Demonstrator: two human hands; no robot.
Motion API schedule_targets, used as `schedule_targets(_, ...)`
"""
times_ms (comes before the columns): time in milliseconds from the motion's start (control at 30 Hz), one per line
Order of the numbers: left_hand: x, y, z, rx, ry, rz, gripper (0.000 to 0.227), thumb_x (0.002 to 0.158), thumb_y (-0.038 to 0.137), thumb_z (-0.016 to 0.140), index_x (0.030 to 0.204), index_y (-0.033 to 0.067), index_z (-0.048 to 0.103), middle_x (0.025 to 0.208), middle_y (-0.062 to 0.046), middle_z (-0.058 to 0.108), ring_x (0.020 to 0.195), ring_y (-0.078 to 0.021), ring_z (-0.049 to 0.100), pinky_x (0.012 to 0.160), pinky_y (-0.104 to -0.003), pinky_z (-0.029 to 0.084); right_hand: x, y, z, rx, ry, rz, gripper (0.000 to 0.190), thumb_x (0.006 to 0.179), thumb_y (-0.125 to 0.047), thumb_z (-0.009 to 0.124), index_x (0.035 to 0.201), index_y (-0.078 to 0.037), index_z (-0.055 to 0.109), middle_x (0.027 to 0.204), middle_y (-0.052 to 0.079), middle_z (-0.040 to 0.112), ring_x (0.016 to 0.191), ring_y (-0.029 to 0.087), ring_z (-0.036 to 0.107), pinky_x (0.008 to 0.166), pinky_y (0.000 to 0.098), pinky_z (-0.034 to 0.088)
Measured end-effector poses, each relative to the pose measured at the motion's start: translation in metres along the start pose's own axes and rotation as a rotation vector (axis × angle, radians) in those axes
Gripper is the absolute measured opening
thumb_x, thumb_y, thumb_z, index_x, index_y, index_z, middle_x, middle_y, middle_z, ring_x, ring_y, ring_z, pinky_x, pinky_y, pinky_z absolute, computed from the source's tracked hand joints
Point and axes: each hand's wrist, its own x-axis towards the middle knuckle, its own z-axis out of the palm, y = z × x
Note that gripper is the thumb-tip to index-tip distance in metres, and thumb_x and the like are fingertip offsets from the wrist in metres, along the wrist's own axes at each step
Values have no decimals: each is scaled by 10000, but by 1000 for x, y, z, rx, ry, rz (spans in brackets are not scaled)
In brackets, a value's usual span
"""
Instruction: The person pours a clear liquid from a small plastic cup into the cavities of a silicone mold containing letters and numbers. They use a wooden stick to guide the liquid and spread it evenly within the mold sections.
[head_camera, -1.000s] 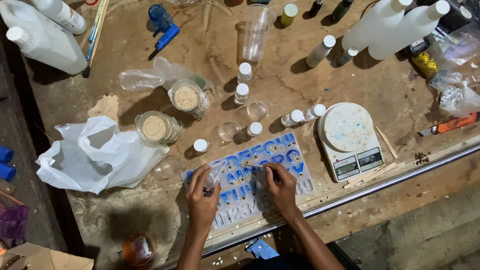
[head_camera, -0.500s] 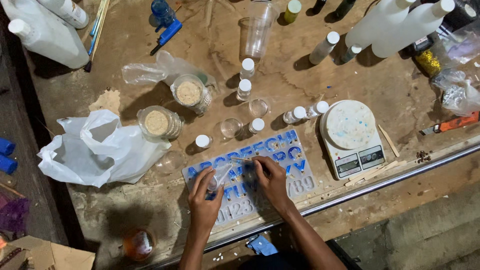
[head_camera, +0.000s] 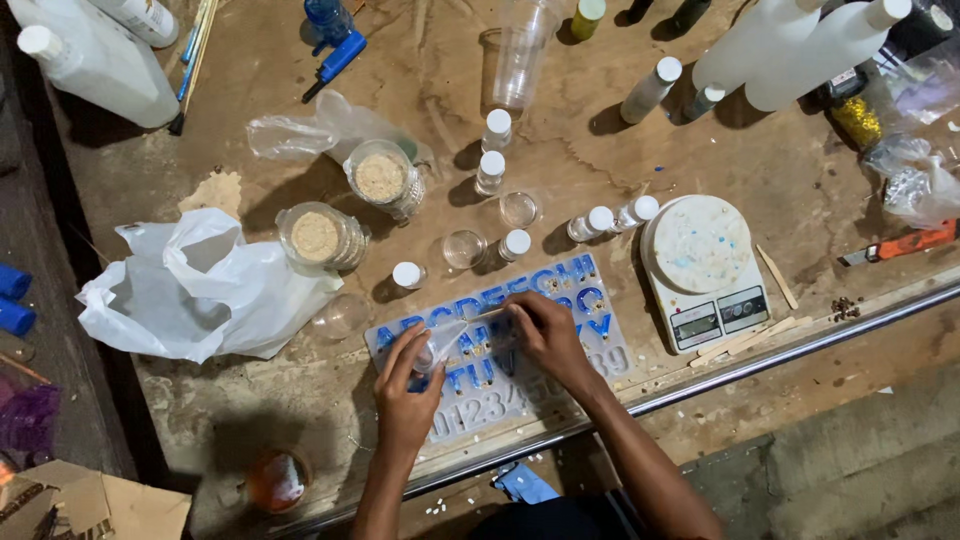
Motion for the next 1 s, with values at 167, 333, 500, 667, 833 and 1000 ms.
schedule_targets(167,0,-1,0,-11,0,-8,464,867,12,778,1309,75,649,1414,-118,625,1161,-262,682,829,-368,657,-3,2,-7,57,-23,148,203,1036,-199,577,1057,-77,738,888,41,729,709,135,599,625,289,445)
schedule_targets(333,6,8,-4,-10,63,31,413,852,22,805,1240,26,664,1358,-137,665,1244,-263,664,900,-336,609,-8,-8,-17,139,12,256,186,1042,-207,596,1041,-82,733,793,-2,626,699,108,520,628,272,407)
schedule_targets(500,1,12,-2,-157,129,29,392,879,9,784,1240,13,631,1355,-175,646,1295,-292,631,1078,-374,544,-19,-28,-21,269,56,267,183,1030,-194,616,1052,-68,746,850,20,663,727,110,562,621,238,445)
schedule_targets(667,-14,14,4,-330,118,-28,466,857,-24,779,1288,9,605,1369,-169,629,1339,-285,592,1156,-375,493,-43,-31,-17,4,-82,-152,179,955,-50,628,1099,-48,733,980,144,780,812,236,755,672,294,663)
schedule_targets(833,-36,29,-3,-467,86,-194,527,824,-30,787,1313,2,594,1416,-200,626,1373,-316,578,1140,-406,530,-72,-50,-23,-116,-245,-455,599,804,88,832,1345,-34,606,1131,165,755,949,263,751,834,283,705)
schedule_targets(1000,-49,38,-6,-519,124,-115,527,804,-50,808,1288,6,609,1370,-198,657,1344,-318,615,1064,-387,611,-90,-62,-25,-78,-212,-591,477,952,76,709,1399,-2,561,1205,234,731,1039,367,763,834,420,672)
